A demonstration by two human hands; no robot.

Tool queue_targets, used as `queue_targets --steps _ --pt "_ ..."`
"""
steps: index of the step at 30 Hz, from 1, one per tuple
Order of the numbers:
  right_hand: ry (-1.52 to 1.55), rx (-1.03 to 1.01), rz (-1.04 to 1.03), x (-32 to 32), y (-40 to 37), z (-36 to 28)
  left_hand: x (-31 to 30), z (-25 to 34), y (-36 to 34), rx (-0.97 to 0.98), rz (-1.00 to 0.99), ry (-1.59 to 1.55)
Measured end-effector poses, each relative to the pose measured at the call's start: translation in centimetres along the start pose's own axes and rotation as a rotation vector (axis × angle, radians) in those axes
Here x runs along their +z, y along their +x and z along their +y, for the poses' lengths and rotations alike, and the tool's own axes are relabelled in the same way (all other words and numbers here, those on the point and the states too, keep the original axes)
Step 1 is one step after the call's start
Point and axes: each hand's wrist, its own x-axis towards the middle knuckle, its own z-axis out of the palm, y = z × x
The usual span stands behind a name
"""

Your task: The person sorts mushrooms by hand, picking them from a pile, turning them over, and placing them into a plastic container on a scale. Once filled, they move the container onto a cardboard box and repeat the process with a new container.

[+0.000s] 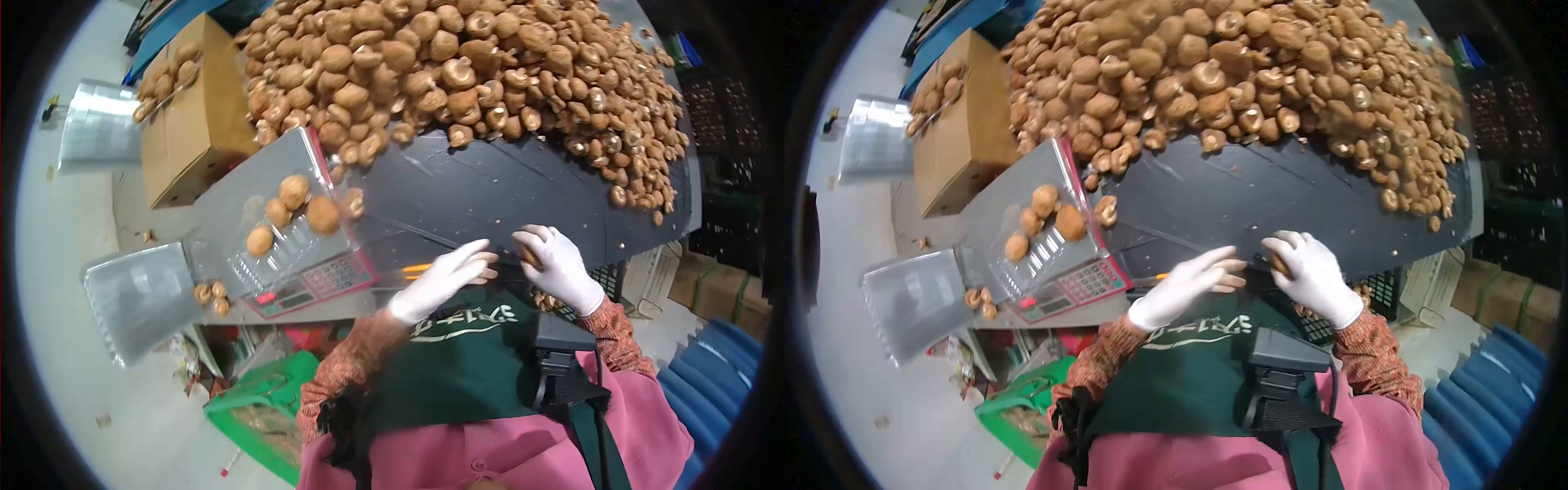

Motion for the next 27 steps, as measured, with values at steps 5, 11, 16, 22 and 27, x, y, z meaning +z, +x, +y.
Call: queue_targets --steps 5,11,16,22,27 --pt "-0.318 0.486 -0.430 0.3 -8.8 10.1 -1.0 1.8 -0.4 -0.004 0.173 -0.017" --pt "-0.208 0.368 -0.172 -1.7 -5.7 10.4 -1.8 1.4 0.4 -0.006 0.244 0.113" --pt "-0.184 -0.064 0.302 -1.3 9.5 6.2 -1.8 1.0 0.7 -0.024 0.273 0.166" --pt "-0.236 0.009 0.657 2.0 24.4 4.5 -2.4 1.1 -0.2 0.042 0.386 0.185" --pt "-0.111 -0.052 0.842 3.5 25.8 6.3 -3.3 0.3 -0.6 0.113 0.470 0.154"
